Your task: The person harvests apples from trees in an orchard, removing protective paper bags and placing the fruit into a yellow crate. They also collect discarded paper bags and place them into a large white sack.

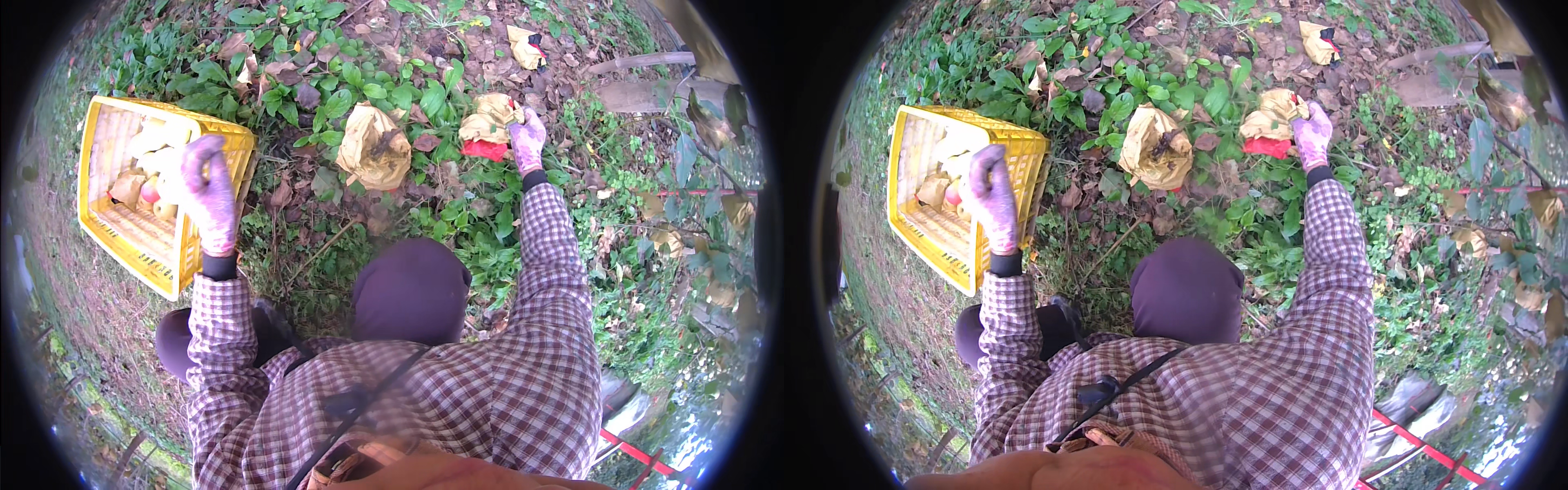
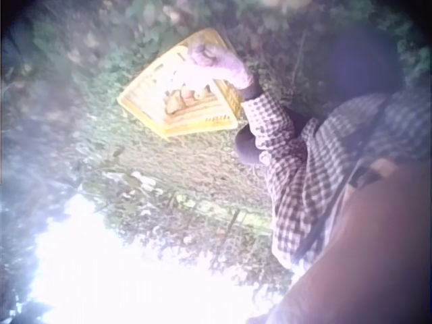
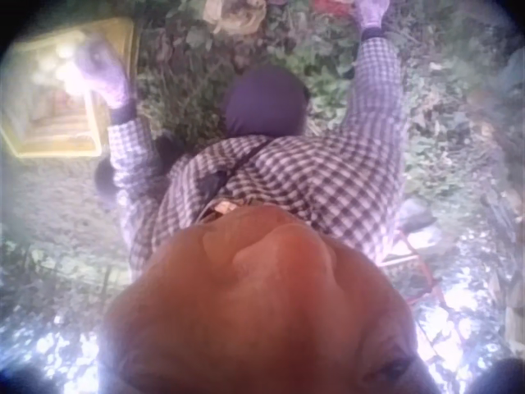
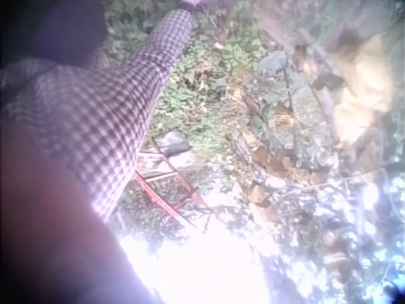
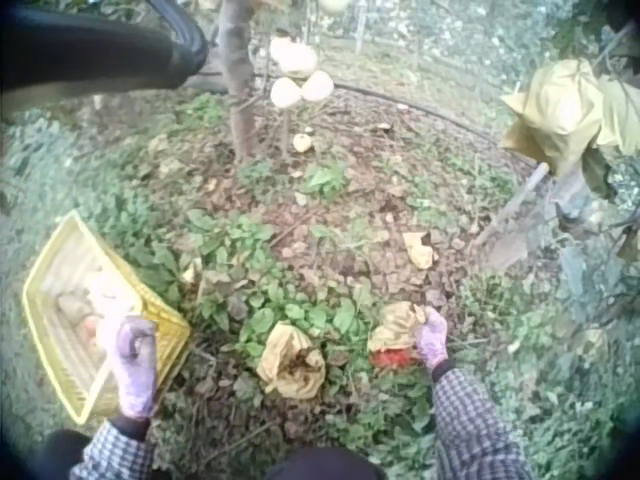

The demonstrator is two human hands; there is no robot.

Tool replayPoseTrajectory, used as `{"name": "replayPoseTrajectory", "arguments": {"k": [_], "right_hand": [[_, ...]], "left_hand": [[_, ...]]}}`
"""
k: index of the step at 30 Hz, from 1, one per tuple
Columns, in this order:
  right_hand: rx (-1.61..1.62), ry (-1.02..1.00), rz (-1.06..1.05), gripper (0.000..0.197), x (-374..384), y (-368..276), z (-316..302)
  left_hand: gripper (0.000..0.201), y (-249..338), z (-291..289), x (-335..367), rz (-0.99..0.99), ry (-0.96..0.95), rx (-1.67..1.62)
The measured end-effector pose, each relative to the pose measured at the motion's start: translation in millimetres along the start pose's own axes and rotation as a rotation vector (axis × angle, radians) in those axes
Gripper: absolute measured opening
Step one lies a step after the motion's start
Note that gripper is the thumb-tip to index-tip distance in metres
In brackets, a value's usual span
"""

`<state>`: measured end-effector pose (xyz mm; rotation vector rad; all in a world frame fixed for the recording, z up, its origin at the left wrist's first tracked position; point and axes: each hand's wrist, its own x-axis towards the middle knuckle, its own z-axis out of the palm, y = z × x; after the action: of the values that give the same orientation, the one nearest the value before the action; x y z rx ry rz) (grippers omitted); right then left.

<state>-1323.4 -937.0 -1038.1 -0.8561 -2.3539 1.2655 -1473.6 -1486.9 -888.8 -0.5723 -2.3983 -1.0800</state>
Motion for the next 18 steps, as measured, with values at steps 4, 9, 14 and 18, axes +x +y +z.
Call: {"name": "replayPoseTrajectory", "arguments": {"k": [4, 9, 14, 18], "right_hand": [[0.307, -0.029, -0.03, 0.031, -48, -47, 18], [0.274, -0.168, -0.448, 0.029, -101, -163, 48], [0.174, -0.242, -0.522, 0.024, -127, -200, 79], [0.29, -0.404, -0.241, 0.032, -134, -197, 86]], "left_hand": [[0.013, 54, 61, -29, -0.133, -0.339, -0.353], [0.068, 113, 117, -49, -0.404, -0.517, -0.66], [0.057, 122, 128, -70, -0.239, -0.364, -0.434], [0.025, 117, 119, -72, -0.259, -0.204, -0.561]]}}
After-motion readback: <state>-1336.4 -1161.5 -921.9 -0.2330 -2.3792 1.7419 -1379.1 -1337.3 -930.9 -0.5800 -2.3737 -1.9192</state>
